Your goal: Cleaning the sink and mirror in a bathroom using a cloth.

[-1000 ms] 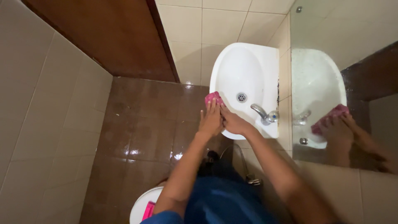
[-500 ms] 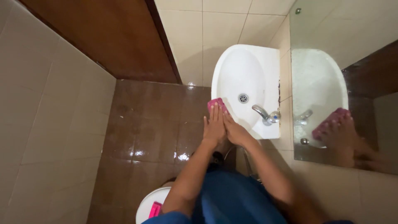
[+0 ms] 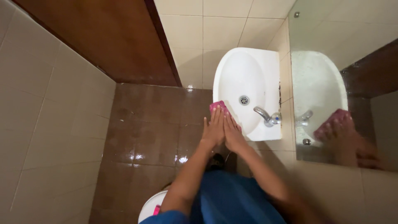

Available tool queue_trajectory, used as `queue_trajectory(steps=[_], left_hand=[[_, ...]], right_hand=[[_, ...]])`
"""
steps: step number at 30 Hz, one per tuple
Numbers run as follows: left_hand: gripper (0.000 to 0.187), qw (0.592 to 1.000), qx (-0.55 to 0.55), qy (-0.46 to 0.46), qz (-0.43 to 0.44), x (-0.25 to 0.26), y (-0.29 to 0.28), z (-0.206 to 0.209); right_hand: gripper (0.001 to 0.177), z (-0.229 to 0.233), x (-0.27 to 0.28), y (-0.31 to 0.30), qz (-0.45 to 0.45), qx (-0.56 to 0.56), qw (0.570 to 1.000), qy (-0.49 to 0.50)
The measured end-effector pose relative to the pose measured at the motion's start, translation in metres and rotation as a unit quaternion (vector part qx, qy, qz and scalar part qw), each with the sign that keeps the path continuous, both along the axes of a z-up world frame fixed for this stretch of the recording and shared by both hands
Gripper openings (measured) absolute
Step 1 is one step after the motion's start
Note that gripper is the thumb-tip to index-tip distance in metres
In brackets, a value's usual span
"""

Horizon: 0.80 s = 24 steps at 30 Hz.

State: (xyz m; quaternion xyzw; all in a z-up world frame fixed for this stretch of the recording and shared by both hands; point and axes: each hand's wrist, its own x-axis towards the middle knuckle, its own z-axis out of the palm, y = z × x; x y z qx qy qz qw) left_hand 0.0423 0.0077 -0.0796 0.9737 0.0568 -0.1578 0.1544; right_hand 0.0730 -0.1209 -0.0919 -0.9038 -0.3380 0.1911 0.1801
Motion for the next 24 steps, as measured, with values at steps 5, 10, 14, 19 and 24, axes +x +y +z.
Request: queue_trajectory(steps=[5, 10, 14, 19, 24], left_hand=[[0.081, 0.994, -0.085, 0.048, 0.039, 0.016, 0.016, 0.033], [0.074, 0.992, -0.104, 0.033, 0.069, 0.011, 0.013, 0.040], [0.070, 0.989, -0.123, 0.028, 0.077, -0.001, 0.007, 0.037], [0.068, 0.988, -0.135, -0.002, 0.079, -0.014, -0.006, 0.022], [0.072, 0.986, -0.135, -0.012, 0.092, -0.017, -0.015, 0.013]], right_hand=[[0.094, -0.018, 0.021, 0.006, 0.030, 0.075, 0.996, -0.029], [0.097, -0.022, 0.019, 0.002, 0.030, 0.090, 0.995, -0.012], [0.090, -0.029, 0.006, -0.006, 0.019, 0.099, 0.995, -0.013], [0.091, -0.019, -0.007, -0.016, 0.003, 0.063, 0.998, 0.001], [0.084, -0.023, -0.012, -0.023, 0.007, 0.059, 0.998, -0.037]])
